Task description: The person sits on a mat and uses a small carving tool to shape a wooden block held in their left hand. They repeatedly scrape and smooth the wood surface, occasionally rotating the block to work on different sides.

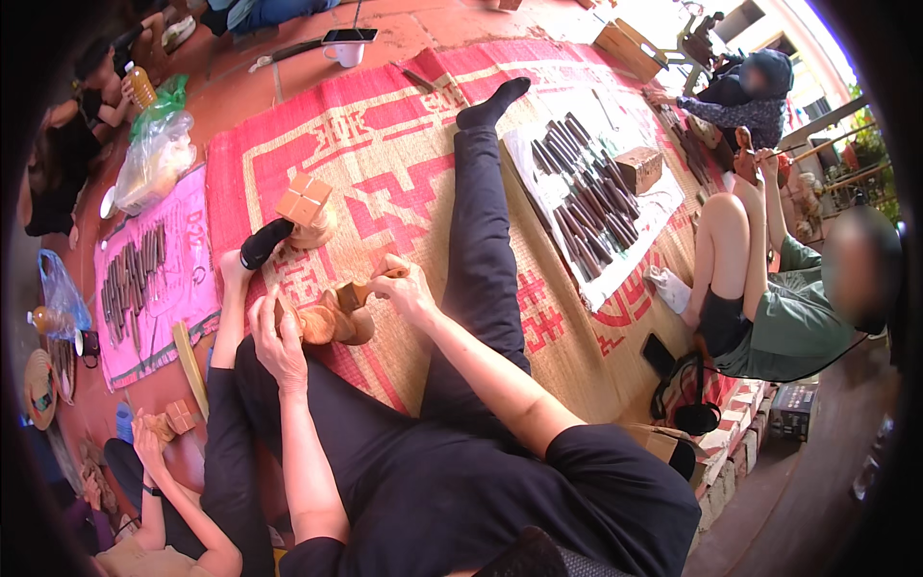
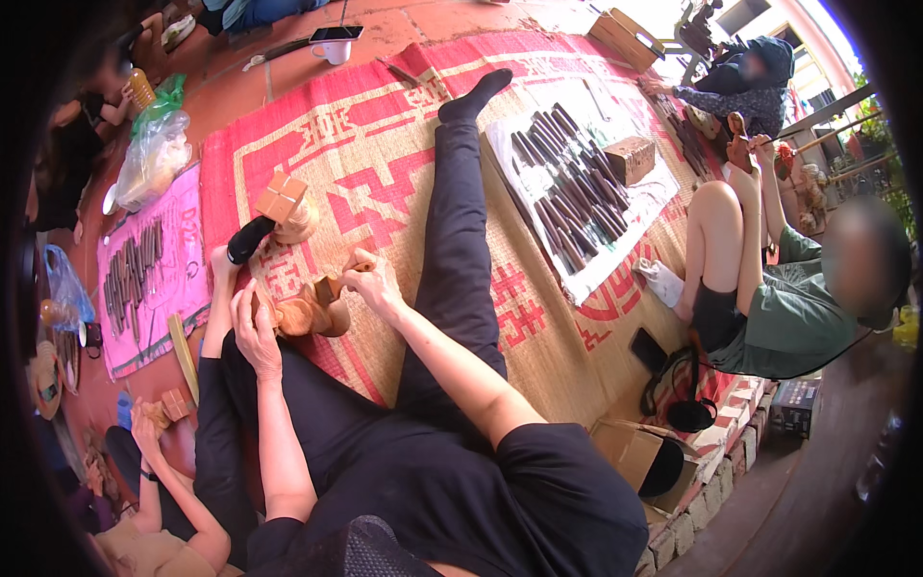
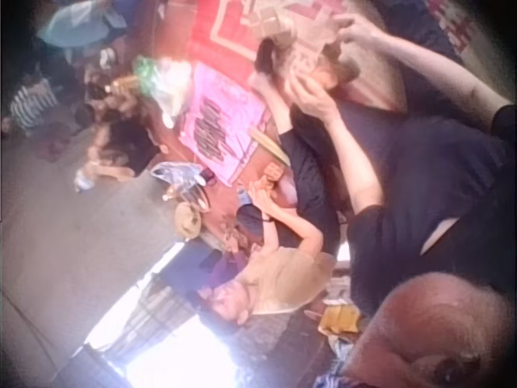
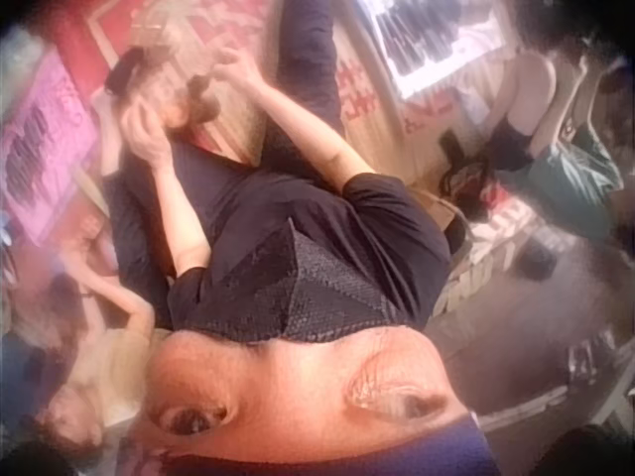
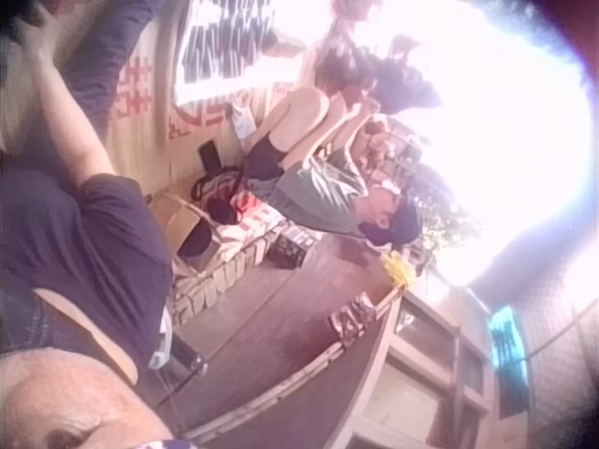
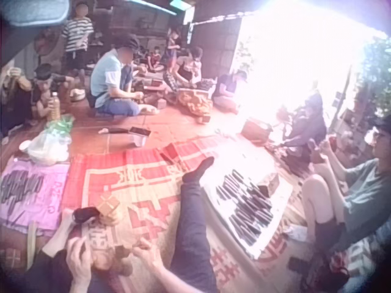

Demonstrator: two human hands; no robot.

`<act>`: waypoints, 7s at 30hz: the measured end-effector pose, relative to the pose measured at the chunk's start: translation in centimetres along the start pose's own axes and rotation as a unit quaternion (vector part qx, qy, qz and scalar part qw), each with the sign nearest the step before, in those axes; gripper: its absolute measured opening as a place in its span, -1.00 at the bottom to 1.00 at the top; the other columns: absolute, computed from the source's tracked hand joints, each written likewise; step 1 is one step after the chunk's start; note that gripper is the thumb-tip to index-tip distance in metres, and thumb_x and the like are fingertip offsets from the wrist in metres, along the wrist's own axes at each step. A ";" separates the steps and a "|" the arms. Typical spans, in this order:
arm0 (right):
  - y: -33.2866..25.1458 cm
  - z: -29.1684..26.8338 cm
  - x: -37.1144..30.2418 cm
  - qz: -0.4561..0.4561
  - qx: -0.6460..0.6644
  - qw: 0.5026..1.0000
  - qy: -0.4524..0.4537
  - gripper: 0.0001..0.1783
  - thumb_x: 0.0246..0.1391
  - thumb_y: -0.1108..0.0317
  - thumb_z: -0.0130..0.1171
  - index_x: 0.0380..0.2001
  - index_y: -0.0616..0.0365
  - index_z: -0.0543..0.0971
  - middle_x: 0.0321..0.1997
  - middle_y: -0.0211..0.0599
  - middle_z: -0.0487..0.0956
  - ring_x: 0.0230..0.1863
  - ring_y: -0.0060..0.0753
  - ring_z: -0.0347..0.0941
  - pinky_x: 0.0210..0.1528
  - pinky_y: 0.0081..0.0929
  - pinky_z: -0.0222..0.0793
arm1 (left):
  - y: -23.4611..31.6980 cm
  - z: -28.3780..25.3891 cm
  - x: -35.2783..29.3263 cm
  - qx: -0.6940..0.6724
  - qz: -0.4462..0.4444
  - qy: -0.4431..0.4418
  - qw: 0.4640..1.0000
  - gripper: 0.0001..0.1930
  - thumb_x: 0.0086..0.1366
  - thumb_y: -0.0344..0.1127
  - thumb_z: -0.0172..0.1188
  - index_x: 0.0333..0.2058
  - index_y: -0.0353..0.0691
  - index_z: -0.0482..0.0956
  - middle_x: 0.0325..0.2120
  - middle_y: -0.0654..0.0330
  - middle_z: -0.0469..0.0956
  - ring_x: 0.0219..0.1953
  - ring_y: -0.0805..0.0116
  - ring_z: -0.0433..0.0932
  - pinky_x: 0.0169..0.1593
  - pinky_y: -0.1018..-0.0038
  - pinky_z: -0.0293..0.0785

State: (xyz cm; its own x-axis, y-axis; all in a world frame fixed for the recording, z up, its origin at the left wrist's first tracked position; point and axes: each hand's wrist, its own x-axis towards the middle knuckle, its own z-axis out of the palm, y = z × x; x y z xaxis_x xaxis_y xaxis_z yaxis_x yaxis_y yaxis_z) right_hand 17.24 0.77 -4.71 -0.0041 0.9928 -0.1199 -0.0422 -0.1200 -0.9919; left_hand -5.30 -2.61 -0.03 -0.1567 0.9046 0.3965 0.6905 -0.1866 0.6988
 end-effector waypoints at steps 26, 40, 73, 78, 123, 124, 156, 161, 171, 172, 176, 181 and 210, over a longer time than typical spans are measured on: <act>-0.2 -1.6 1.5 0.038 -0.058 0.997 -0.017 -0.87 -0.15 0.40 0.26 -0.55 0.22 0.54 -0.59 -0.27 0.55 -0.54 -0.51 0.48 -0.43 -0.52 0.37 | 3.3 1.5 -0.7 0.072 0.086 -0.039 0.993 -0.59 0.13 -0.39 0.14 0.01 -0.17 0.55 -0.06 0.10 0.45 0.06 0.07 0.45 0.12 0.22 0.43; -1.6 -4.5 0.7 0.011 -0.002 0.994 -0.110 -0.90 -0.07 0.42 0.22 -0.54 0.17 0.51 -0.57 -0.42 0.51 -0.53 -0.60 0.45 -0.46 -0.64 0.32 | 1.0 0.2 0.3 -0.010 0.002 -0.018 1.000 -0.62 0.24 -0.34 0.06 0.04 -0.16 0.54 -0.04 0.08 0.46 0.03 0.09 0.46 0.14 0.28 0.36; 0.2 -1.1 0.7 0.080 0.127 0.987 -0.052 -0.88 -0.07 0.40 0.26 -0.47 0.16 0.53 -0.55 -0.42 0.54 -0.54 -0.59 0.43 -0.44 -0.59 0.32 | 0.6 0.2 0.4 -0.016 -0.008 -0.014 1.000 -0.63 0.25 -0.35 0.03 0.04 -0.16 0.54 -0.05 0.08 0.46 0.03 0.10 0.47 0.12 0.30 0.37; 0.2 -3.1 0.9 0.021 -0.072 0.996 0.047 -0.88 -0.09 0.40 0.27 -0.48 0.20 0.55 -0.53 -0.44 0.55 -0.50 -0.56 0.45 -0.40 -0.54 0.37 | 0.4 -0.1 0.2 -0.013 0.000 -0.009 1.000 -0.63 0.25 -0.35 0.03 0.04 -0.20 0.53 -0.05 0.08 0.46 0.04 0.10 0.47 0.13 0.29 0.36; -3.1 -2.7 -3.4 0.096 0.136 0.984 -0.058 -0.91 -0.08 0.45 0.26 -0.53 0.20 0.55 -0.51 -0.37 0.57 -0.45 -0.54 0.49 -0.35 -0.62 0.37 | -1.1 1.3 1.5 0.025 -0.072 0.018 0.997 -0.65 0.35 -0.25 -0.01 0.07 -0.13 0.52 -0.04 0.09 0.46 0.06 0.11 0.46 0.11 0.28 0.37; -2.4 -2.6 -3.7 0.081 0.109 0.990 -0.043 -0.92 -0.08 0.46 0.25 -0.52 0.21 0.55 -0.50 -0.35 0.58 -0.46 -0.53 0.50 -0.35 -0.61 0.38 | -1.0 1.3 1.9 0.036 -0.078 0.017 0.996 -0.65 0.35 -0.24 -0.01 0.07 -0.13 0.52 -0.04 0.09 0.46 0.07 0.11 0.45 0.11 0.27 0.37; -3.3 -0.8 -2.4 -0.112 -0.133 0.980 0.096 -0.95 -0.02 0.50 0.26 -0.46 0.22 0.58 -0.53 -0.46 0.55 -0.49 -0.73 0.37 -0.42 -0.67 0.27 | -1.0 2.6 3.3 0.097 -0.079 0.024 0.992 -0.64 0.30 -0.10 0.05 0.02 -0.05 0.52 -0.13 0.07 0.46 -0.03 -0.03 0.48 -0.01 0.13 0.45; -4.8 -0.3 -3.5 0.041 -0.022 0.998 -0.029 -0.92 -0.16 0.46 0.26 -0.50 0.20 0.60 -0.61 -0.42 0.54 -0.52 -0.66 0.41 -0.39 -0.56 0.35 | -0.7 3.0 3.3 0.105 -0.065 0.029 0.992 -0.64 0.29 -0.12 0.07 0.02 -0.05 0.52 -0.12 0.09 0.46 -0.04 -0.02 0.48 -0.03 0.10 0.46; -4.3 0.2 -0.9 -0.004 0.037 0.996 0.077 -0.97 -0.09 0.54 0.19 -0.54 0.21 0.58 -0.61 -0.48 0.53 -0.56 -0.72 0.35 -0.48 -0.65 0.25 | 2.0 3.5 2.3 0.132 -0.043 0.026 0.990 -0.64 0.22 -0.21 0.17 0.00 -0.08 0.52 -0.10 0.10 0.43 -0.01 -0.03 0.45 -0.06 0.09 0.50; -4.5 0.2 -1.8 0.032 0.058 0.997 0.041 -0.98 -0.10 0.53 0.20 -0.55 0.21 0.58 -0.61 -0.46 0.53 -0.56 -0.70 0.37 -0.48 -0.65 0.26 | 2.1 3.5 2.2 0.134 -0.040 0.030 0.990 -0.64 0.22 -0.21 0.17 0.00 -0.08 0.52 -0.10 0.11 0.43 0.00 -0.02 0.44 -0.06 0.10 0.50; -3.4 1.3 -3.2 0.080 -0.038 0.996 -0.002 -0.91 -0.16 0.45 0.24 -0.59 0.23 0.55 -0.64 -0.38 0.51 -0.58 -0.62 0.40 -0.48 -0.62 0.29 | 2.6 3.4 2.4 0.135 -0.031 0.023 0.990 -0.65 0.22 -0.21 0.18 -0.02 -0.10 0.53 -0.12 0.11 0.43 0.00 -0.02 0.43 -0.06 0.11 0.52; -1.4 -0.3 -0.9 -0.015 0.100 0.988 0.118 -0.95 -0.07 0.49 0.21 -0.52 0.23 0.56 -0.57 -0.39 0.54 -0.52 -0.64 0.42 -0.46 -0.65 0.31 | 2.4 3.7 2.1 0.131 -0.020 0.016 0.991 -0.64 0.21 -0.21 0.19 -0.01 -0.11 0.53 -0.12 0.10 0.43 0.01 -0.01 0.43 -0.06 0.11 0.50; -1.1 -0.2 -0.9 0.066 0.085 0.994 -0.004 -0.95 -0.07 0.47 0.26 -0.52 0.18 0.58 -0.58 -0.45 0.54 -0.53 -0.64 0.43 -0.43 -0.65 0.31 | 2.1 3.3 1.6 0.137 0.010 0.017 0.990 -0.63 0.18 -0.30 0.23 0.00 -0.09 0.54 -0.12 0.14 0.44 0.00 0.07 0.46 -0.01 0.19 0.50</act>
State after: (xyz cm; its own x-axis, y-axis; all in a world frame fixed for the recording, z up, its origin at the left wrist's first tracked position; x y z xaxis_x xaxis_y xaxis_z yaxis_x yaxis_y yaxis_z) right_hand 17.51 -0.03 -3.56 -0.0289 0.9685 -0.2473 -0.2088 -0.2478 -0.9460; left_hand -1.78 -0.31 0.08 -0.1612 0.8872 0.4324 0.8586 -0.0900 0.5046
